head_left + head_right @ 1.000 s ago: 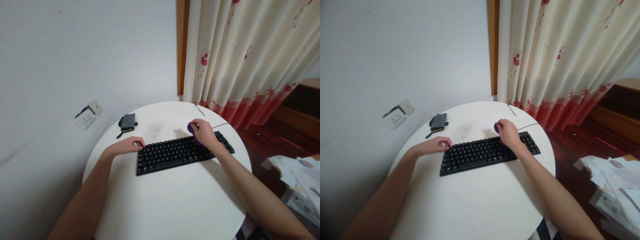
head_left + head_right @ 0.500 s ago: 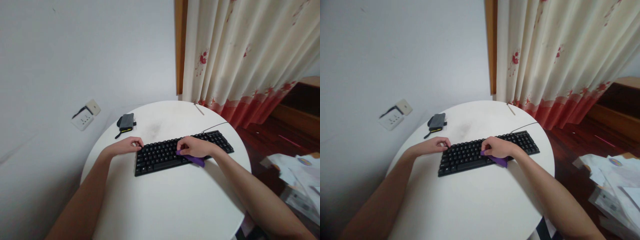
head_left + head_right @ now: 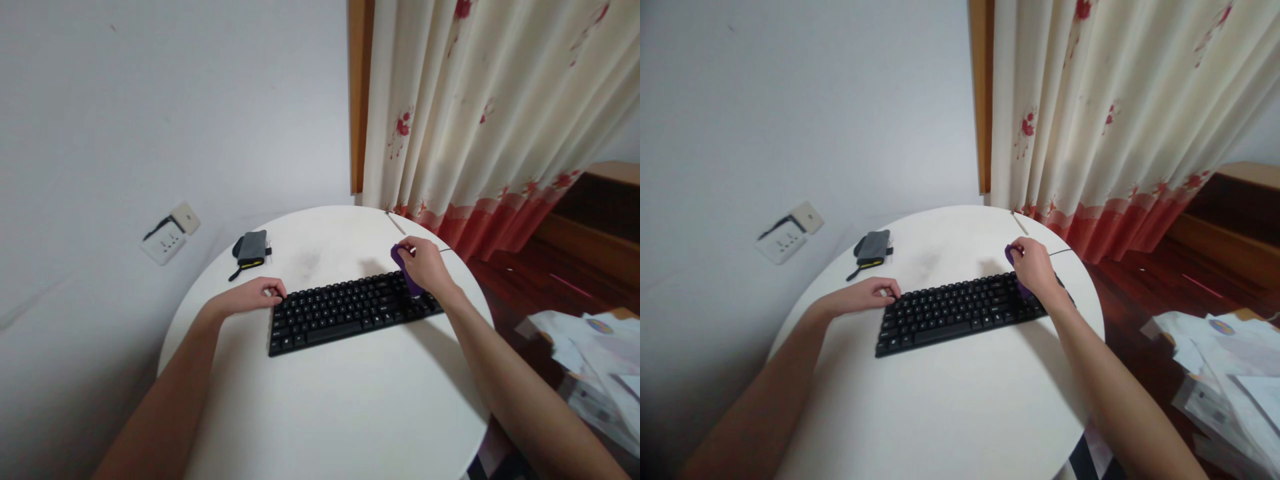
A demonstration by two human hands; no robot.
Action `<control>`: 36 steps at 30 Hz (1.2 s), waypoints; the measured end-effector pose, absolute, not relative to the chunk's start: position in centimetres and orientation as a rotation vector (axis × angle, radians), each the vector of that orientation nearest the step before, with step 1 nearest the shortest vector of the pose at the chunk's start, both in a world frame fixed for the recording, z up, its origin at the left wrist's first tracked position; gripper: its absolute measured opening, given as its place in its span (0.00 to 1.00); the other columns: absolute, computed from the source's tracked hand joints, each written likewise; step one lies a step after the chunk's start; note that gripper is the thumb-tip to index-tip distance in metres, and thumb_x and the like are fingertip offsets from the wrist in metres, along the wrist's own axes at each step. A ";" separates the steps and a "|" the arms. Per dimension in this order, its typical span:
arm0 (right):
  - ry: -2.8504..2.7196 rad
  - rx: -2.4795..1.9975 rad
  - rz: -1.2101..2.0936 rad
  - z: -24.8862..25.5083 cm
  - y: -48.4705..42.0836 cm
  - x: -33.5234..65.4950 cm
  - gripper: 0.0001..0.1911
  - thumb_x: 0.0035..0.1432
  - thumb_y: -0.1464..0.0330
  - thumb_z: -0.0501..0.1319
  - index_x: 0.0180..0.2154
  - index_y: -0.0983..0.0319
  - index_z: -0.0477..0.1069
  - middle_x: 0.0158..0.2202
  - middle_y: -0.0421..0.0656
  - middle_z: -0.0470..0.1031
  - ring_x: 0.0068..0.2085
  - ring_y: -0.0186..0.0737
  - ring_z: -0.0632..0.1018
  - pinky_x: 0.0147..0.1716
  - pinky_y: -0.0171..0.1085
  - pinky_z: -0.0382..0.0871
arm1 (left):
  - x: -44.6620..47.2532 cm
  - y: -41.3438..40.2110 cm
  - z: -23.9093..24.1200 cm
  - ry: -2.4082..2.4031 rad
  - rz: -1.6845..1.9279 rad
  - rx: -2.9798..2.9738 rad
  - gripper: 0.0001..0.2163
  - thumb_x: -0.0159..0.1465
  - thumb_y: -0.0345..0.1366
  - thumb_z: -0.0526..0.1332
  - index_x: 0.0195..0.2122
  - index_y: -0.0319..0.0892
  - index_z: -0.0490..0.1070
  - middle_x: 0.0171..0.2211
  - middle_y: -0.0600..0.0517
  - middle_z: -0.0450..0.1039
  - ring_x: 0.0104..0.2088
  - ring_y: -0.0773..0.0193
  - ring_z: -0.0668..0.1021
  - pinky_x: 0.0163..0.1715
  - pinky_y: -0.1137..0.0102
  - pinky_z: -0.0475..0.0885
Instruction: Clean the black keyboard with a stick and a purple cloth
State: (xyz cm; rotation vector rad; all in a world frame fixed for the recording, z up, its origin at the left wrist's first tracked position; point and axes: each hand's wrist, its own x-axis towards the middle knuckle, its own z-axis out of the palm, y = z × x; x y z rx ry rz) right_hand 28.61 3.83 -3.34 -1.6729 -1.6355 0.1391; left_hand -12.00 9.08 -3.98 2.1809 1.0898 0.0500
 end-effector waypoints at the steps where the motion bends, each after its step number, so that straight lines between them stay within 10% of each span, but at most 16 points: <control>1: -1.655 -1.689 0.175 -3.6 3.6 28.7 0.09 0.57 0.71 0.57 0.35 0.63 0.77 0.35 0.45 0.79 0.37 0.41 0.76 0.40 0.36 0.65 | -12.0 9.1 -4.0 1.086 0.052 2.178 0.14 0.60 0.46 0.60 0.39 0.41 0.72 0.39 0.48 0.76 0.41 0.58 0.76 0.43 0.68 0.70; 36: -1.993 -1.830 0.461 -5.4 -2.8 28.2 0.08 0.53 0.74 0.59 0.30 0.61 0.78 0.30 0.43 0.79 0.33 0.40 0.78 0.33 0.34 0.64 | -12.6 9.5 -4.6 1.024 0.107 2.182 0.10 0.60 0.40 0.59 0.39 0.42 0.73 0.40 0.50 0.77 0.42 0.59 0.76 0.44 0.69 0.69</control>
